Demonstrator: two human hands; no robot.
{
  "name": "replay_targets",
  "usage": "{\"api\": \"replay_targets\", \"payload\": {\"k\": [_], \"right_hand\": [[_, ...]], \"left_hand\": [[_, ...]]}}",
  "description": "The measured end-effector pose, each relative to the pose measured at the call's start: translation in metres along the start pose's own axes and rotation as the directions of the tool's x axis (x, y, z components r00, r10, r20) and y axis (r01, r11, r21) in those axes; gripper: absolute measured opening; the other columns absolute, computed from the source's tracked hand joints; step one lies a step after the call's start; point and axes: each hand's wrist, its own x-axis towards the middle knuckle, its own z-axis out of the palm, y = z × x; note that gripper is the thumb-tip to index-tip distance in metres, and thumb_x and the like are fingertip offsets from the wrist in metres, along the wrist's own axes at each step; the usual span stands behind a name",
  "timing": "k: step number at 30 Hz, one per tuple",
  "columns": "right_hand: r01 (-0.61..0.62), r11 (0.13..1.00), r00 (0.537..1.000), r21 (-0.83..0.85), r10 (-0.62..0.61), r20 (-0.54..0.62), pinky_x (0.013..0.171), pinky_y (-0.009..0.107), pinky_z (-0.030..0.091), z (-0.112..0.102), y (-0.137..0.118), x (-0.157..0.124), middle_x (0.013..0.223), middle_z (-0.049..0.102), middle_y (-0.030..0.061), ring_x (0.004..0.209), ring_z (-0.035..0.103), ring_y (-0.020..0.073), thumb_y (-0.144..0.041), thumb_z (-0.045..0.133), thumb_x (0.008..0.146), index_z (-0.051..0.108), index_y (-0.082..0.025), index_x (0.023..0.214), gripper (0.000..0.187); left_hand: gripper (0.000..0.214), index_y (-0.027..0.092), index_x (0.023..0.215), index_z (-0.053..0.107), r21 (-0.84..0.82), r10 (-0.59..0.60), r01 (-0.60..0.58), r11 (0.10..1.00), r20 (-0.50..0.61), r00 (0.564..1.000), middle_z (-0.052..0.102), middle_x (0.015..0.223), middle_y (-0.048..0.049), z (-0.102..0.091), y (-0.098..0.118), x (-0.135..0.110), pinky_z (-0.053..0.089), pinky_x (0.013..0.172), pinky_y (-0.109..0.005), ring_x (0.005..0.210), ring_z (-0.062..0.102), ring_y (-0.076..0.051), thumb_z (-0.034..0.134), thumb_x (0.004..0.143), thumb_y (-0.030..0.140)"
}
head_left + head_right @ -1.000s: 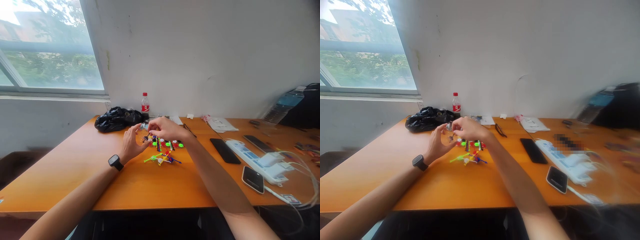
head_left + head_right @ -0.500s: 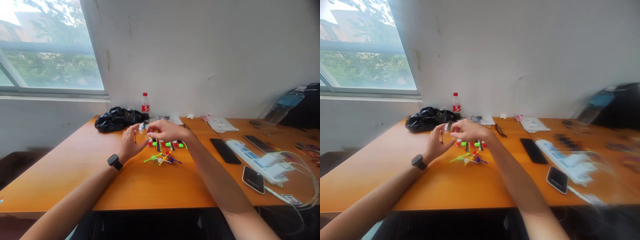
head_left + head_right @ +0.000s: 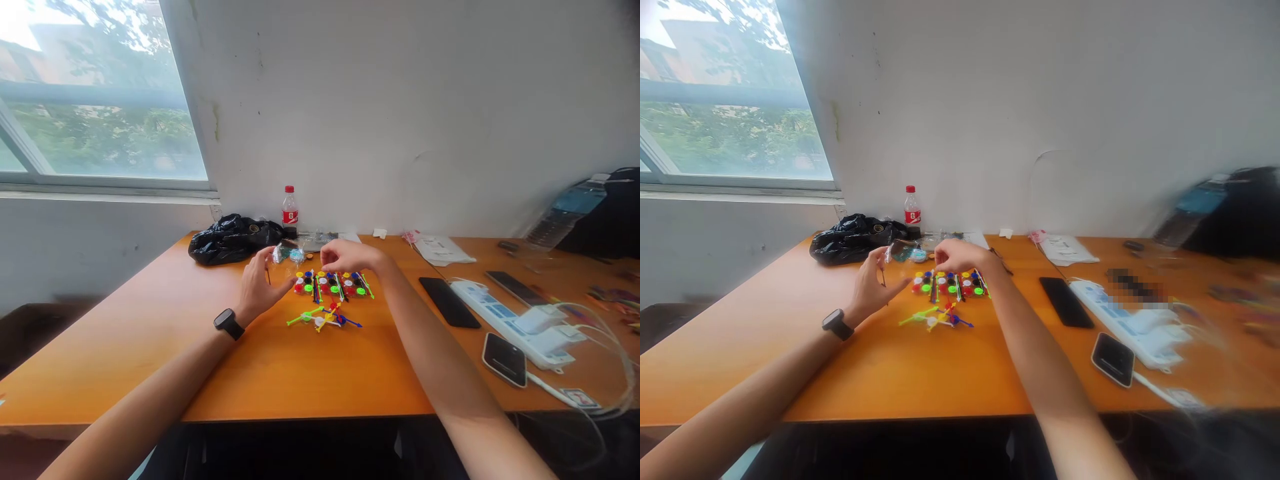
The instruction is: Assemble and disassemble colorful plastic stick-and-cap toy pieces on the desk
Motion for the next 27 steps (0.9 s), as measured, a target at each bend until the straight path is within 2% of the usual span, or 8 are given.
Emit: {"api": "replay_targets", "payload": {"k": [2, 4, 7, 14, 21, 27], "right_hand": [[-0.107, 0.993, 0.983, -0.053, 0.114, 0.146, 0.060, 0.025, 0.044, 0.009, 0.006, 0.011, 0.088, 0.076, 0.0050, 0.072, 0.068, 0.0175, -0.030, 0.078, 0.078, 0.066, -0.018, 0.088, 0.020], [-0.182, 0.977, 0.946, -0.112, 0.205, 0.250, 0.059, 0.026, 0.047, 0.018, 0.007, 0.019, 0.082, 0.075, 0.0052, 0.072, 0.070, 0.0197, -0.028, 0.081, 0.074, 0.065, -0.018, 0.084, 0.022], [-0.234, 0.960, 0.910, -0.154, 0.272, 0.314, 0.061, 0.026, 0.050, 0.031, 0.003, 0.026, 0.077, 0.075, 0.0057, 0.071, 0.071, 0.0205, -0.023, 0.079, 0.074, 0.065, -0.017, 0.079, 0.016], [-0.260, 0.940, 0.870, -0.222, 0.328, 0.367, 0.064, 0.031, 0.056, 0.048, 0.000, 0.034, 0.075, 0.076, 0.0101, 0.074, 0.075, 0.0257, -0.016, 0.077, 0.069, 0.067, -0.014, 0.070, 0.010], [-0.267, 0.929, 0.863, -0.256, 0.349, 0.365, 0.064, 0.032, 0.058, 0.057, 0.004, 0.039, 0.078, 0.077, 0.0096, 0.079, 0.076, 0.0289, -0.013, 0.084, 0.059, 0.071, -0.014, 0.079, 0.023], [-0.253, 0.942, 0.875, -0.222, 0.320, 0.363, 0.062, 0.029, 0.056, 0.054, 0.005, 0.039, 0.075, 0.077, 0.0073, 0.075, 0.077, 0.0262, -0.011, 0.077, 0.065, 0.070, -0.015, 0.088, 0.025]], "left_hand": [[0.079, 0.026, 0.141, 0.046, -0.015, -0.018, 0.018, 1.000, -0.002, 1.000, 0.066, 0.114, -0.0061, 0.000, -0.003, 0.000, 0.055, 0.086, -0.038, 0.099, 0.066, -0.025, 0.086, 0.078, 0.051], [0.078, 0.025, 0.141, 0.046, -0.034, -0.031, 0.031, 0.999, -0.001, 1.000, 0.065, 0.110, -0.0051, 0.001, -0.005, 0.001, 0.054, 0.085, -0.037, 0.095, 0.065, -0.023, 0.085, 0.079, 0.051], [0.077, 0.025, 0.142, 0.045, -0.053, -0.039, 0.038, 0.998, -0.009, 0.999, 0.064, 0.106, -0.0041, 0.001, -0.006, 0.001, 0.054, 0.082, -0.036, 0.091, 0.064, -0.021, 0.084, 0.080, 0.051], [0.078, 0.025, 0.141, 0.046, -0.039, -0.036, 0.036, 0.999, 0.000, 0.999, 0.065, 0.107, -0.0047, 0.002, -0.006, 0.000, 0.053, 0.082, -0.036, 0.089, 0.063, -0.021, 0.085, 0.079, 0.051], [0.078, 0.025, 0.142, 0.046, -0.029, -0.031, 0.031, 0.999, 0.016, 0.999, 0.066, 0.112, -0.0073, 0.002, -0.007, -0.001, 0.054, 0.086, -0.038, 0.098, 0.066, -0.025, 0.084, 0.080, 0.051], [0.077, 0.025, 0.142, 0.046, -0.029, -0.028, 0.028, 0.999, 0.020, 0.999, 0.066, 0.114, -0.0074, 0.003, -0.006, -0.001, 0.054, 0.087, -0.039, 0.097, 0.065, -0.025, 0.085, 0.080, 0.049]]}}
